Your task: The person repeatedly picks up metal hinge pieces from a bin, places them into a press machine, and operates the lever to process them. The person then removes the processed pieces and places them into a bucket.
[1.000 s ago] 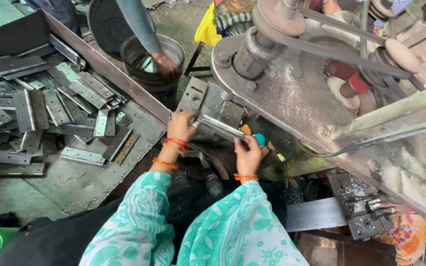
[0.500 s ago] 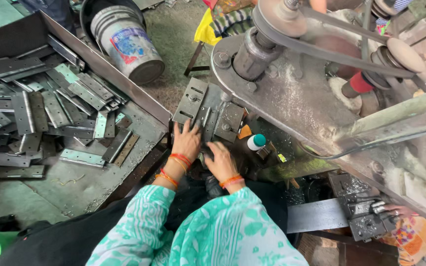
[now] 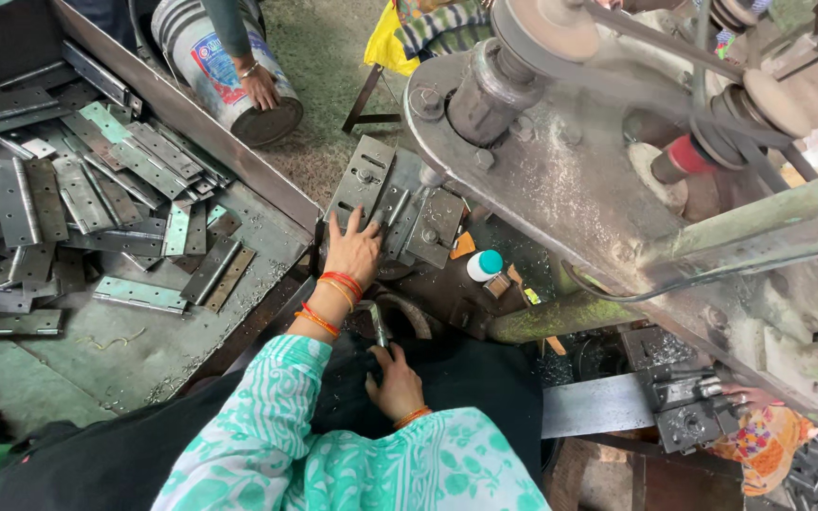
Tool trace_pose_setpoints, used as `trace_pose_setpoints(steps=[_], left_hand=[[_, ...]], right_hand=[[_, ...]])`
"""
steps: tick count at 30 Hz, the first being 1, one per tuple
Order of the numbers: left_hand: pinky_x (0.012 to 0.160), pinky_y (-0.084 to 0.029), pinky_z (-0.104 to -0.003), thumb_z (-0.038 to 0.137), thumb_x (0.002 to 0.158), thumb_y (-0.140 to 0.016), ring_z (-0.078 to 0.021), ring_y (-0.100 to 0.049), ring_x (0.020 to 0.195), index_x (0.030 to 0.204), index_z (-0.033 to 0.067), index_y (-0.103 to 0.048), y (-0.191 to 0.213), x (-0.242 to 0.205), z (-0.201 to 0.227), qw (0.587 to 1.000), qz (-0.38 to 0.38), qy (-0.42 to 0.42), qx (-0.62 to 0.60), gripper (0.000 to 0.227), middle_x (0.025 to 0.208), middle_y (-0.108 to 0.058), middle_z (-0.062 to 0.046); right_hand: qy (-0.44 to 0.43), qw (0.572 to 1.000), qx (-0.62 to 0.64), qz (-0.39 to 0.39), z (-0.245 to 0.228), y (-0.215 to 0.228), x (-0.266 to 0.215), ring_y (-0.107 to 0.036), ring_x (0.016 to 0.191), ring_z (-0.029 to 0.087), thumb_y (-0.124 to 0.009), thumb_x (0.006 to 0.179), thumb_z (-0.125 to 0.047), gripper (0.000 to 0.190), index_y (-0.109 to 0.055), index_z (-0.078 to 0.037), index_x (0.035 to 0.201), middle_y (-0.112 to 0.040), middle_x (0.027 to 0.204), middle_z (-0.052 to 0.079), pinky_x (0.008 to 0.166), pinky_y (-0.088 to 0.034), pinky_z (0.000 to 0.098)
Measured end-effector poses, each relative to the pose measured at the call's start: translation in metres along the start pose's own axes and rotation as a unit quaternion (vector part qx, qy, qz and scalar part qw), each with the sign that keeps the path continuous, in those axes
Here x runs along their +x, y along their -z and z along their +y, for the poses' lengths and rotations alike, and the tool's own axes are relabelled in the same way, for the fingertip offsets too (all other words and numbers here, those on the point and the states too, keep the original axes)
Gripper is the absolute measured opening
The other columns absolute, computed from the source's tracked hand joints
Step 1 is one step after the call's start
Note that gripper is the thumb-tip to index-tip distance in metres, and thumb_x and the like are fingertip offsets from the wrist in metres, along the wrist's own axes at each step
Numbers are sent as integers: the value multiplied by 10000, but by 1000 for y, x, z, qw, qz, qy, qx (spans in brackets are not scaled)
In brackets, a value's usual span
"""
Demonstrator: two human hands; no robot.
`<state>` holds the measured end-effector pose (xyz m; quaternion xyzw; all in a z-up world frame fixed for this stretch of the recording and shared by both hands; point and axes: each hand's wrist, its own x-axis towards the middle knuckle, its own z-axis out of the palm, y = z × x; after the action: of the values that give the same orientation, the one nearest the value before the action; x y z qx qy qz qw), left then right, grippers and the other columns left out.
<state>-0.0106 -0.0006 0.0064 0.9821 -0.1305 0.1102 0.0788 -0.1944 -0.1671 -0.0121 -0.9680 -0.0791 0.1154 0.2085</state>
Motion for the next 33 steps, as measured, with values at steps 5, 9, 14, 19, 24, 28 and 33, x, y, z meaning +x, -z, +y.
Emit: trace_pose_setpoints(steps=[5,9,14,19,24,28,33], left_hand=[[1139,-189,-753,227,927,-541,-352,-338,1477,1121,149,-749,-3,-4,5,997,65,25,-17,296,1374,-615,-8],[1148,-182,-759,228,953,-528,-359,-325,1494,1107,148,-756,-10,12,9,999,13,46,-12,287,1358,-619,-4],[1128,-192,-751,222,934,-530,-361,-332,1467,1113,139,-753,-6,32,7,998,35,45,-10,298,1366,-619,-18],[1135,-196,-740,227,924,-517,-354,-322,1472,1134,143,-749,-7,22,4,998,42,44,4,324,1348,-616,-12],[1146,-203,-740,215,957,-506,-352,-334,1475,1130,139,-762,-22,37,12,998,35,49,-21,319,1372,-618,-9],[1140,-206,-743,220,973,-499,-368,-341,1465,1116,131,-768,-32,66,17,998,38,47,-28,317,1347,-630,-18],[1135,-201,-748,219,951,-504,-379,-339,1463,1077,131,-769,-37,66,13,998,43,33,-24,306,1347,-631,-33]], right_hand=[[38,999,-22,1,11,13,14,-608,1137,477,-797,759,-275,614,-588,-227,1335,-492,1418,235,904,-531,531],[42,998,-45,-10,9,46,32,-661,1125,420,-757,853,-352,512,-599,-200,1316,-646,1231,153,884,-557,514],[-23,996,-61,-65,-1,21,16,-653,1035,438,-739,831,-324,557,-568,-234,1353,-551,1331,161,870,-542,531],[41,999,-11,27,10,-7,4,-630,1048,463,-783,787,-275,583,-589,-186,1329,-501,1387,231,845,-540,542],[28,999,-43,-14,13,31,29,-643,1104,411,-757,838,-331,547,-588,-173,1335,-622,1242,159,862,-553,512],[37,998,-57,-11,4,49,40,-653,1118,397,-756,855,-343,475,-637,-182,1285,-651,1219,147,874,-561,503],[0,1000,-9,-1,-1,4,2,-658,1028,426,-754,805,-293,492,-634,-224,1276,-529,1400,164,878,-545,518]])
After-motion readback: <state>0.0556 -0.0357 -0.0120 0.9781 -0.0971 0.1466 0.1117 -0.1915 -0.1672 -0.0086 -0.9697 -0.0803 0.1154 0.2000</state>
